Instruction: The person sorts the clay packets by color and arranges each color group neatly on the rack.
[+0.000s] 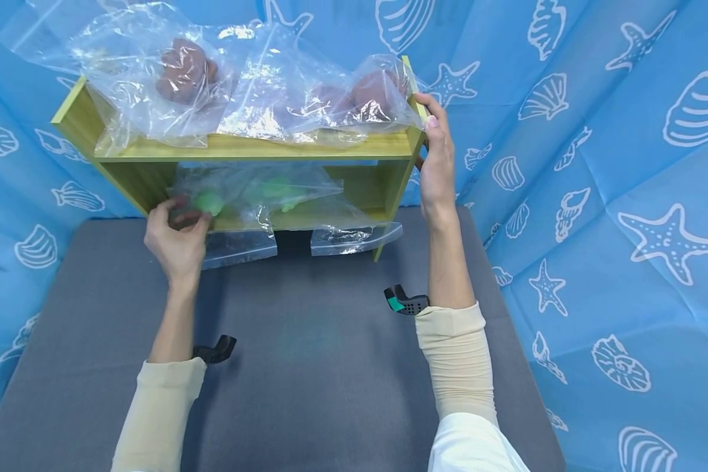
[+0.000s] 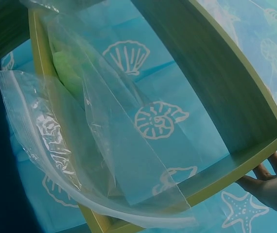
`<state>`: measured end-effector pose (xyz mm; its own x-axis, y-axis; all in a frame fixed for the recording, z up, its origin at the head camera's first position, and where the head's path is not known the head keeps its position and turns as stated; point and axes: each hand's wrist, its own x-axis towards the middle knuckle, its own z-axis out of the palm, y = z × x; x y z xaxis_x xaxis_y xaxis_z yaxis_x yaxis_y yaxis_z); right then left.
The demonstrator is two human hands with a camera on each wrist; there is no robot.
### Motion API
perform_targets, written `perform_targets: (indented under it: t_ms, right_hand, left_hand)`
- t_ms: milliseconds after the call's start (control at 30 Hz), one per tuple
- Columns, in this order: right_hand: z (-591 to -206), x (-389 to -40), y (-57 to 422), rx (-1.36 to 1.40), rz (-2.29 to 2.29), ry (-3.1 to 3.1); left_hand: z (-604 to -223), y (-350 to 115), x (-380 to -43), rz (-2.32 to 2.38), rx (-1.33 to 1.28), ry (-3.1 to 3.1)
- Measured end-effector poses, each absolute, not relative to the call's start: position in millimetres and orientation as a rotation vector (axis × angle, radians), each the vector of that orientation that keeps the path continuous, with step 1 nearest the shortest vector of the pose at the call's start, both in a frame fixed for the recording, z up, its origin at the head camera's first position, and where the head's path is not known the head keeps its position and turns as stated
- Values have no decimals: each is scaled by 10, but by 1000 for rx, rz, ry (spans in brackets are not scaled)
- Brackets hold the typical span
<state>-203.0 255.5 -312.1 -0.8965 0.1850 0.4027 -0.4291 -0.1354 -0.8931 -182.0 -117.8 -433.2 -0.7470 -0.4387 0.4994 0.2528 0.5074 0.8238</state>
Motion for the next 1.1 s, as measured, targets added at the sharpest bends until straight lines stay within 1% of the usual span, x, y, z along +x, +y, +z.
perform_targets:
  t_ms: [267, 600, 867, 1100]
  right_hand:
    - [-3127, -2034, 2543, 261, 2081, -1748]
    - [-3121, -2065, 2544, 275, 2065, -1763]
    - [-3124, -2051, 2533, 193, 2072, -1739]
    - [-3128, -2016, 2544, 125, 2110, -1706]
  left_hand:
    - [-4361, -1179, -1784, -1290, 142, -2047]
    - [-4407, -1241, -1685, -1393, 44, -1979]
    - [-4169, -1172, -1467, -1384, 16, -1987]
    - [-4113, -1172, -1406, -1359, 22, -2011]
